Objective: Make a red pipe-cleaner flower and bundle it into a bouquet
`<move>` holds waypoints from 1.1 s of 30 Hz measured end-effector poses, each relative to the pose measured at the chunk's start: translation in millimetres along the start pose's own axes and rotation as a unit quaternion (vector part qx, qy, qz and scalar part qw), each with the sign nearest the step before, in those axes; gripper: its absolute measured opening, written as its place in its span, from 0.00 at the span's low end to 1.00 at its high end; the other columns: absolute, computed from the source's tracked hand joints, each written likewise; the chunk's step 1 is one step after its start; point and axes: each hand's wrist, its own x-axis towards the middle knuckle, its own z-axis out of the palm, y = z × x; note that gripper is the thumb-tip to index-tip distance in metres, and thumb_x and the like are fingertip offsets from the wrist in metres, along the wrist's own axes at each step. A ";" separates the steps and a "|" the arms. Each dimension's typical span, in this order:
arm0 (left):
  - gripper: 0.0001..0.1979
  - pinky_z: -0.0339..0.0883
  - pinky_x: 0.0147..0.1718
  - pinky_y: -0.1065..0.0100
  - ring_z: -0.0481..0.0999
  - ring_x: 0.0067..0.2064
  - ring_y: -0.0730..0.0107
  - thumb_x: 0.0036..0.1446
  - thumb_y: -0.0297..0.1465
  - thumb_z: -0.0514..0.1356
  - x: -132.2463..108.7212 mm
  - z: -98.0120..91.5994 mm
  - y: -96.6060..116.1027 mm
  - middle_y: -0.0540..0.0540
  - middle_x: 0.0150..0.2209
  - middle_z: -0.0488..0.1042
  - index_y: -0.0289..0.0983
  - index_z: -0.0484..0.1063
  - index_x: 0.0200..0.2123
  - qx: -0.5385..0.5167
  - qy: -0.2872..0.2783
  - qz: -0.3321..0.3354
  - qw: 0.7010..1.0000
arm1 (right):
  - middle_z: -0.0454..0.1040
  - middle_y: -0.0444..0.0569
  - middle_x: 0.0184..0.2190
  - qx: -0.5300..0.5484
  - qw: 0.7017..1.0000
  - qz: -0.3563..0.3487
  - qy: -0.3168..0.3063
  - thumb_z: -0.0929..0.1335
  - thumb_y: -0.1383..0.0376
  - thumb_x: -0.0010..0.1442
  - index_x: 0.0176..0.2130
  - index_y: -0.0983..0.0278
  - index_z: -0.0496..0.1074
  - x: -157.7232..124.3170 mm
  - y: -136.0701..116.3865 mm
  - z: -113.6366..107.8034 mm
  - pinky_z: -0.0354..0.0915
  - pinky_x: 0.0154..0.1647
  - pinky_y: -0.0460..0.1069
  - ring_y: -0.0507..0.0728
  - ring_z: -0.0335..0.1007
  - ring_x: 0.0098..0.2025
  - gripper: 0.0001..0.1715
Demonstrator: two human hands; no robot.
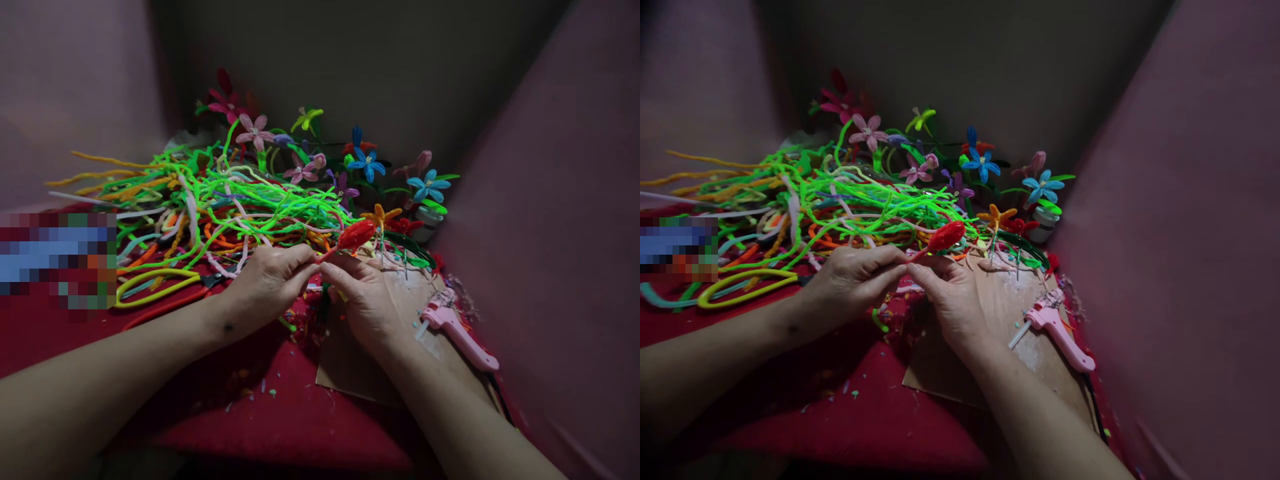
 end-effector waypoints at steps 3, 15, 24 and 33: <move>0.11 0.54 0.21 0.77 0.62 0.19 0.80 0.57 0.31 0.53 1.3 -1.1 1.7 0.55 0.16 0.64 0.35 0.71 0.25 -0.035 -0.027 -0.027 0.999 | 0.75 0.41 0.26 -0.003 1.000 0.006 0.006 0.71 0.67 0.48 0.28 0.61 0.77 0.3 0.4 -0.6 0.63 0.36 0.47 0.49 0.66 0.30 0.02; 0.08 0.52 0.12 0.77 0.60 0.13 0.81 0.54 0.29 0.55 7.3 -6.9 7.5 0.56 0.15 0.64 0.34 0.67 0.25 -0.302 -0.128 -0.217 0.919 | 0.67 0.39 0.20 0.000 0.999 0.047 0.008 0.72 0.64 0.48 0.27 0.64 0.75 -0.1 -0.1 -0.8 0.54 0.23 0.44 0.46 0.54 0.20 0.05; 0.10 0.52 0.07 0.80 0.55 0.09 0.83 0.56 0.30 0.56 6.5 -12.0 10.0 0.56 0.11 0.62 0.34 0.65 0.23 -0.505 -0.189 -0.287 0.792 | 0.70 0.41 0.24 0.045 0.998 0.034 -0.035 0.72 0.63 0.49 0.29 0.63 0.75 3.5 4.6 -8.2 0.50 0.21 0.43 0.46 0.57 0.23 0.06; 0.07 0.50 0.05 0.80 0.45 0.08 0.85 0.55 0.30 0.56 4.8 -10.3 2.8 0.58 0.11 0.55 0.34 0.68 0.26 -0.598 -0.229 -0.291 0.711 | 0.73 0.41 0.24 0.113 0.990 0.069 -0.042 0.73 0.64 0.45 0.30 0.61 0.76 3.0 0.8 -4.3 0.57 0.23 0.43 0.48 0.64 0.25 0.08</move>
